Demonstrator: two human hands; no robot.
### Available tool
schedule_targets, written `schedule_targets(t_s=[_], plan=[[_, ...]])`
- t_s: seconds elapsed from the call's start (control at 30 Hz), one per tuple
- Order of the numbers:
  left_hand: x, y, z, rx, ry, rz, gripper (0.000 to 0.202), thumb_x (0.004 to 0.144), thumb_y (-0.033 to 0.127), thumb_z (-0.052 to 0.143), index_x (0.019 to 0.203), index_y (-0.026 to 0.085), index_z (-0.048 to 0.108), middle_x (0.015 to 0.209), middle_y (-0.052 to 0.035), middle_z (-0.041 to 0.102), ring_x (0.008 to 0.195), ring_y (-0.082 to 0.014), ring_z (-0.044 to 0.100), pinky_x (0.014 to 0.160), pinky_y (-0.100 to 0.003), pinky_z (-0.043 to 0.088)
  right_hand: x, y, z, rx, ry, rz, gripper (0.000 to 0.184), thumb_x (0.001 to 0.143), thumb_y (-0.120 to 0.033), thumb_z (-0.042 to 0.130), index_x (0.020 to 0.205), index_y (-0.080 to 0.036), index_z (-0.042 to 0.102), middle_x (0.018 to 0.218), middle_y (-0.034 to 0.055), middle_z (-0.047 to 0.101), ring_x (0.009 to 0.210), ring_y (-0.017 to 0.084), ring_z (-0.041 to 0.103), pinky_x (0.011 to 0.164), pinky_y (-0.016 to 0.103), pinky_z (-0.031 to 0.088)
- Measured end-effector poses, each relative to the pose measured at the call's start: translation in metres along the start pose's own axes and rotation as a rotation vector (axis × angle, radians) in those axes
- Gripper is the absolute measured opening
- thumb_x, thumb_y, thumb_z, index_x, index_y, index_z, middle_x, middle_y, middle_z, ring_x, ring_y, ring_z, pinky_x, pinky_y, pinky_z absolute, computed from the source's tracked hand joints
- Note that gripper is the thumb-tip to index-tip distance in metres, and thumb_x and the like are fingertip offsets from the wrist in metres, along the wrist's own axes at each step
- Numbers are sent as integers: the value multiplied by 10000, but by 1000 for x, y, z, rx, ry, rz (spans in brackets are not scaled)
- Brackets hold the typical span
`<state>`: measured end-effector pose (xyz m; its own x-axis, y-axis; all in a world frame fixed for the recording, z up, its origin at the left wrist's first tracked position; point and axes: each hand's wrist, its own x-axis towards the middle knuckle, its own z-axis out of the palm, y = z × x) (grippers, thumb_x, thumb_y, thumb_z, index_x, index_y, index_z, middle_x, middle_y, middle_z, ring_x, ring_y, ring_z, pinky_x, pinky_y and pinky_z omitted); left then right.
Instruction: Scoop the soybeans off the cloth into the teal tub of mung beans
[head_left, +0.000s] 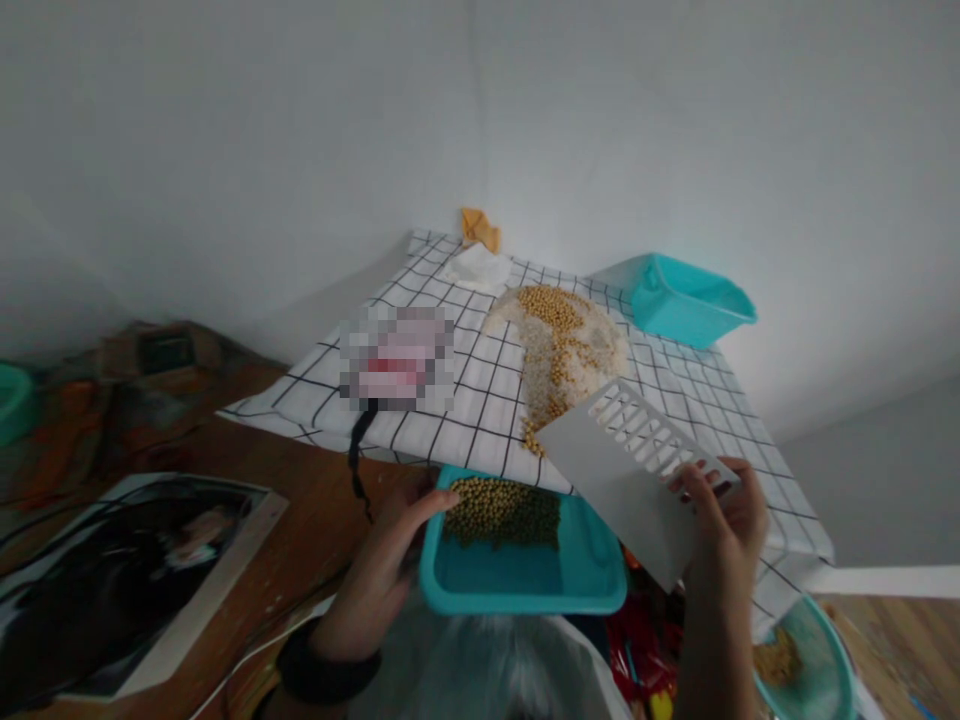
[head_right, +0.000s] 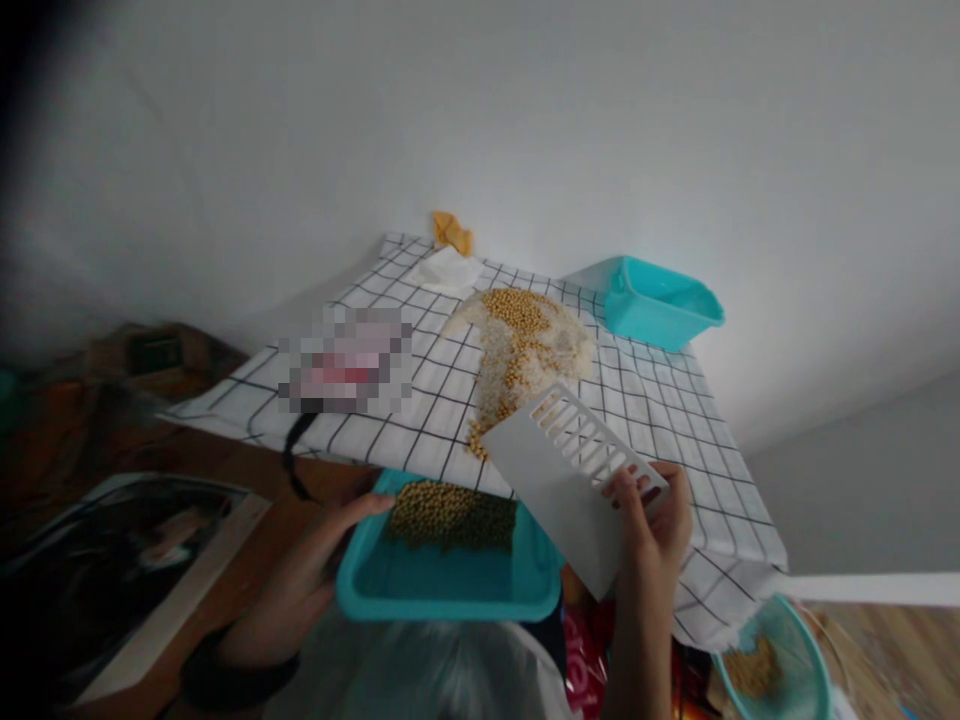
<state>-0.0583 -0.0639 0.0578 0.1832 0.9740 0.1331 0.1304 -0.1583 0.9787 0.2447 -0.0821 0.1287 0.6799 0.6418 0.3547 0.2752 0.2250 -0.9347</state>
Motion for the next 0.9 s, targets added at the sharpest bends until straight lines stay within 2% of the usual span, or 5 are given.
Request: schedule_targets(t_s=[0.33,0.5,0.67,0.8,0.9], plan=[[-7,-14,-15,73,16,-30,358,723,267,756,1079,296,732,1261,-103,689,1148,-339,633,978,-469,512,4,-3,12,-3,-57,-25,293,734,-376,751,800,-217,514,686,-50,558,595,120,489,588,252,366],[0,9,-11,-4,9,-65,369,712,327,760,1074,274,722,1185,-111,724,1066,-325,670,888,-421,563,5,-4,18,5,-92,-7,283,747,-377,737,804,-220,508,664,-52,552,562,117,468,562,250,347],[9,37,-4,-78,20,-85,361,682,397,752,1022,275,725,983,-91,769,902,-306,706,739,-386,592,4,-7,21,-14,-162,-23,270,764,-379,725,791,-217,510,642,-46,557,549,120,469,549,250,338],[9,32,-8,-42,40,-47,364,646,371,768,996,274,742,972,-91,769,908,-315,699,757,-399,589,1,-11,16,40,-254,7,244,770,-354,722,791,-218,519,629,-42,567,534,117,478,522,240,312],[8,26,-11,-7,71,-33,321,616,342,786,927,270,752,989,-83,770,949,-317,689,785,-394,586,0,-14,10,92,-200,2,245,754,-327,728,755,-213,512,605,-44,563,522,112,482,520,236,313]])
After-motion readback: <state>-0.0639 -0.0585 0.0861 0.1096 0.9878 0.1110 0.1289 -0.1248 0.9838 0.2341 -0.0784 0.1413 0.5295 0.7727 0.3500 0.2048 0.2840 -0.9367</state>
